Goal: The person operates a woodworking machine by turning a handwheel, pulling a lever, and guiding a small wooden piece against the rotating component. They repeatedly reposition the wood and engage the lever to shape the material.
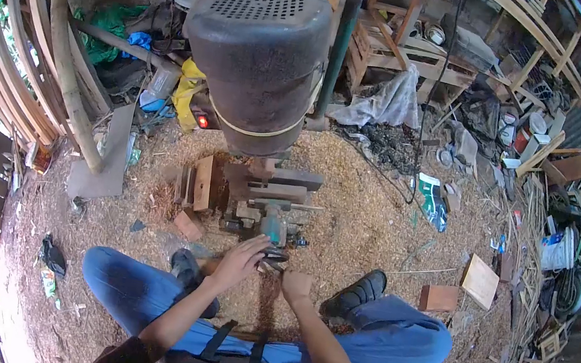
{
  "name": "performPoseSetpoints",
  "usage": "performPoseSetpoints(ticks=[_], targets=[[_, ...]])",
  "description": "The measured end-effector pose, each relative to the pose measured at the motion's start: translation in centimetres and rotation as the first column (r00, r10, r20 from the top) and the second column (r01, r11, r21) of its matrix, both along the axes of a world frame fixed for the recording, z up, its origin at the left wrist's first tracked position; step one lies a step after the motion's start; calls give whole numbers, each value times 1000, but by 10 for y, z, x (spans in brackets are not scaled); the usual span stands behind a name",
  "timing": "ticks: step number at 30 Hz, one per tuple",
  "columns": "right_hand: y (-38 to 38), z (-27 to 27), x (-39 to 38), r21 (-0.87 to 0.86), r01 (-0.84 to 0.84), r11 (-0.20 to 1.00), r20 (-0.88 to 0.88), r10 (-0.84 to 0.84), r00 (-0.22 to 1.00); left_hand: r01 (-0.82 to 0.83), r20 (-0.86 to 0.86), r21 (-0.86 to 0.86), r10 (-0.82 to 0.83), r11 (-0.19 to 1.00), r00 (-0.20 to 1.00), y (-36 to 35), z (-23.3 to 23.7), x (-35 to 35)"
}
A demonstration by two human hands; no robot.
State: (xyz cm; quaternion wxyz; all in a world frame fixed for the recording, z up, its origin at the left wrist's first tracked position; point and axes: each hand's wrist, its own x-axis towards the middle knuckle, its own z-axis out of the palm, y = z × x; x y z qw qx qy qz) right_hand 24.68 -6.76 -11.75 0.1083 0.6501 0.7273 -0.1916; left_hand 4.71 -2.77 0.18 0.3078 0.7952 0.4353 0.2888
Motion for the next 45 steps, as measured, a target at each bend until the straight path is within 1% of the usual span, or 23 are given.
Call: performPoseSetpoints(ticks=[1, 3, 4, 7, 8, 10, 12, 14, 15, 17, 18, 20, 21, 23, 25, 28, 30, 36, 38, 39, 42, 44, 45], targets=[[1, -2, 2, -8, -1, 1000, 0, 1, 1000, -1, 0, -8, 1, 1000, 1000, -1, -1, 1], [6, -7, 9, -6, -96, 995, -13, 96, 995, -11, 1, 0, 11, 1000, 1000, 2, -1, 2], [6, -11, 12, -11, -95, 995, -19, 95, 995, -11, -4, -6, 11, 1000, 1000, 4, 0, 3], [3, -28, 23, -38, -36, 999, -137, 31, 990, 26, -69, 60, -22, 998, 997, 6, 5, 3], [12, -37, 20, -21, -36, 999, -146, 33, 989, 37, -84, 70, -31, 997, 996, 9, 9, 3], [2, -33, 25, -14, 13, 1000, -170, -15, 985, 42, -81, 43, -38, 998, 996, 3, 4, 10], [0, -37, 25, -70, 12, 997, -132, -21, 991, 5, -66, 0, -5, 1000, 998, 5, 1, 9], [1, -41, 27, 200, -57, 978, -172, 92, 981, 15, -66, 8, -14, 1000, 998, 10, 4, 10], [-4, -42, 27, 191, -51, 980, -176, 85, 981, 24, -64, 7, -23, 1000, 998, 6, 3, 10], [2, -43, 25, 42, -13, 999, -165, 20, 986, 29, -64, -1, -29, 1000, 998, 3, 2, 14], [5, -46, 24, 52, -18, 998, -171, 26, 985, 25, -62, -2, -25, 1000, 998, 6, 1, 14], [-5, -52, 23, 214, -27, 976, -165, 63, 984, 29, -95, 48, -24, 998, 995, 11, -3, 10], [-9, -52, 24, 202, -24, 979, -162, 57, 985, 33, -113, 81, -24, 996, 993, 7, -6, 12], [-7, -49, 22, 211, -59, 976, -60, 74, 995, 33, -110, 53, -27, 998, 994, 4, -5, 14], [-8, -43, 22, 227, -63, 972, -57, 78, 995, 38, -114, 30, -34, 999, 993, 6, -4, 12], [-6, -38, 22, 280, -72, 957, -42, 87, 995, 53, -150, 58, -44, 997, 988, 7, -1, 12], [-10, -37, 19, 305, -78, 949, -29, 91, 995, 29, -135, 61, -21, 998, 991, 3, 2, 11], [-15, -35, 20, 330, -7, 944, -19, 14, 1000, -3, -114, 71, 11, 997, 993, -2, -2, 10], [-16, -30, 22, 249, -11, 968, 8, 10, 1000, 5, -127, 75, 5, 997, 992, -2, 0, 9], [-18, -34, 23, 250, -6, 968, 6, 4, 1000, 7, -126, 78, 3, 997, 992, -2, -1, 9], [-24, -37, 27, 278, 45, 959, -37, -37, 999, 7, -127, 86, 4, 996, 992, -3, -4, 10], [-20, -25, 29, 209, 156, 965, -153, -125, 980, -4, -128, 97, 16, 995, 992, -3, -4, 13], [-17, -19, 30, 213, 149, 966, -152, -118, 981, -10, -119, 83, 20, 996, 993, -4, -4, 13]])
